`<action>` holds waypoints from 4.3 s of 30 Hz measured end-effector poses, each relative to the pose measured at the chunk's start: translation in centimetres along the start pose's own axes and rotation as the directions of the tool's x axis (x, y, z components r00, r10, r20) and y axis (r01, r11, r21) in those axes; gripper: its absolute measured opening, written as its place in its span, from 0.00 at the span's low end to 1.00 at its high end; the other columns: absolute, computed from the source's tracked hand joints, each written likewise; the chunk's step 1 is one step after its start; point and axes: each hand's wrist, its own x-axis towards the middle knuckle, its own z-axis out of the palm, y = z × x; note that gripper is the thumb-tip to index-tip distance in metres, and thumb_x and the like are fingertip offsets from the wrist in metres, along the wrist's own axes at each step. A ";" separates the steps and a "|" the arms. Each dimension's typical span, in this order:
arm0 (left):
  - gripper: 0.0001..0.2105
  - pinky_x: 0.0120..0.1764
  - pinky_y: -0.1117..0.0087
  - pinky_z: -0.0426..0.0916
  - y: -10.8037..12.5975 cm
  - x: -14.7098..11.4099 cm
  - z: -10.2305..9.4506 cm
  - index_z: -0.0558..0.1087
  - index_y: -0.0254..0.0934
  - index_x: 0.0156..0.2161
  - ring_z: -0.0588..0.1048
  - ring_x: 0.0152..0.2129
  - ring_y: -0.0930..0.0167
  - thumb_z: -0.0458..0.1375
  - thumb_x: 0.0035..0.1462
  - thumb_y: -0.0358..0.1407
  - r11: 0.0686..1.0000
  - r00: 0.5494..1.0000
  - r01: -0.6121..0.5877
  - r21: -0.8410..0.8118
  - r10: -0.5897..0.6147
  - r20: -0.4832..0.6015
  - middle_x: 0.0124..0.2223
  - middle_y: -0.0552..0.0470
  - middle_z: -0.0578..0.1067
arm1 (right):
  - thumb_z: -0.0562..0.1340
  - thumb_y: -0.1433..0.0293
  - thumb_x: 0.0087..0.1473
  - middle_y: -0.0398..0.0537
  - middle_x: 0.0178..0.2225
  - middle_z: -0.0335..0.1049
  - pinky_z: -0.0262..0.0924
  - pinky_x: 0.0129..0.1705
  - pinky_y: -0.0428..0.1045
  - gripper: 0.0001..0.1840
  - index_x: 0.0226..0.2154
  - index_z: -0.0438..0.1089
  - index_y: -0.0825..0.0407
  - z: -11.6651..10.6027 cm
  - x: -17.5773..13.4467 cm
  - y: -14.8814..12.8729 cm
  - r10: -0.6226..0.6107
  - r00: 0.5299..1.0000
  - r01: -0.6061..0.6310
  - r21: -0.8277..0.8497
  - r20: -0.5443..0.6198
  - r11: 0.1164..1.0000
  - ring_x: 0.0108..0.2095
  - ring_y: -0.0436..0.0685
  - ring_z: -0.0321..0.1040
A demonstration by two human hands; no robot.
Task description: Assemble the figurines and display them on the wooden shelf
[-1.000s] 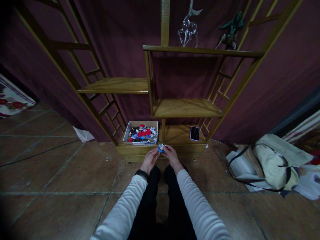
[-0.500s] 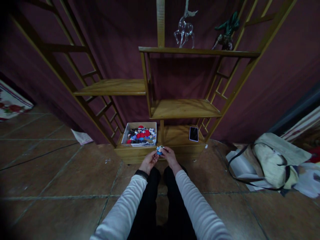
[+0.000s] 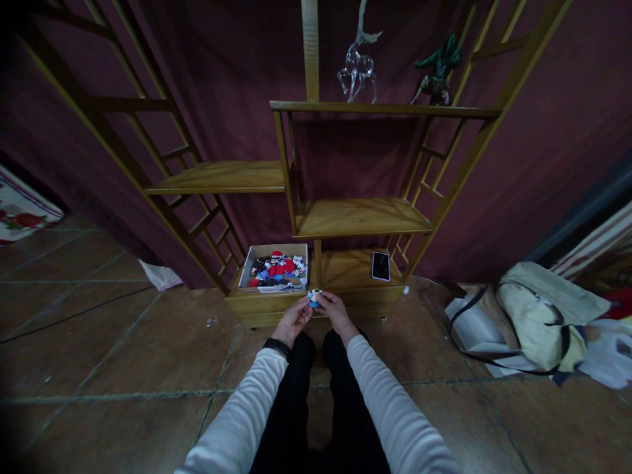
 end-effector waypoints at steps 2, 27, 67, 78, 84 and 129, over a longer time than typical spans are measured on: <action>0.10 0.26 0.79 0.67 0.2 -0.2 -0.1 0.72 0.32 0.36 0.71 0.18 0.80 0.60 0.46 0.21 1.000 0.999 -0.026 0.007 0.025 0.029 0.25 0.52 0.74 | 0.69 0.59 0.35 0.47 0.34 0.73 0.65 0.41 0.54 0.21 0.33 0.72 0.51 0.0 -0.1 0.0 -0.006 1.000 0.007 0.031 -0.018 1.000 0.34 0.54 0.70; 0.10 0.33 0.77 0.69 -0.2 -0.6 0.4 0.74 0.31 0.34 0.74 0.24 0.78 0.62 0.44 0.21 0.995 0.998 -0.067 0.068 0.067 0.004 0.29 0.50 0.76 | 0.70 0.58 0.30 0.43 0.28 0.71 0.65 0.38 0.52 0.20 0.26 0.71 0.53 0.0 0.4 0.7 -0.076 0.992 0.076 -0.004 -0.099 0.997 0.29 0.51 0.68; 0.15 0.41 0.73 0.68 -0.4 -1.0 -0.1 0.71 0.35 0.41 0.75 0.31 0.75 0.60 0.46 0.23 0.990 0.987 -0.133 0.039 0.129 0.096 0.36 0.49 0.76 | 0.70 0.66 0.31 0.46 0.35 0.73 0.63 0.39 0.50 0.21 0.33 0.73 0.51 0.2 0.0 0.1 -0.068 0.992 0.077 0.082 -0.111 0.994 0.33 0.53 0.69; 0.18 0.45 0.70 0.65 -0.8 -1.2 -0.4 0.70 0.36 0.42 0.74 0.36 0.74 0.63 0.43 0.24 0.980 0.965 -0.195 0.044 0.183 0.186 0.38 0.50 0.76 | 0.69 0.66 0.32 0.46 0.32 0.75 0.64 0.39 0.51 0.18 0.31 0.74 0.52 0.4 -0.3 -0.5 -0.084 0.992 0.093 0.092 -0.099 0.991 0.32 0.53 0.70; 0.15 0.38 0.76 0.67 -0.7 -0.8 -0.4 0.72 0.35 0.41 0.74 0.31 0.77 0.61 0.45 0.23 0.975 0.970 -0.222 0.025 0.218 0.106 0.35 0.50 0.76 | 0.69 0.62 0.34 0.47 0.33 0.74 0.65 0.37 0.51 0.19 0.32 0.73 0.51 0.0 -0.4 -0.3 -0.045 0.997 0.051 0.094 -0.065 0.994 0.32 0.54 0.70; 0.17 0.42 0.72 0.68 -0.6 -1.3 0.2 0.71 0.36 0.39 0.74 0.32 0.76 0.62 0.43 0.20 0.987 0.981 -0.156 0.025 0.152 0.122 0.35 0.51 0.75 | 0.69 0.69 0.31 0.46 0.37 0.74 0.61 0.42 0.50 0.24 0.38 0.72 0.50 -0.1 -0.4 -0.2 -0.013 0.998 0.008 0.081 0.065 0.997 0.40 0.56 0.68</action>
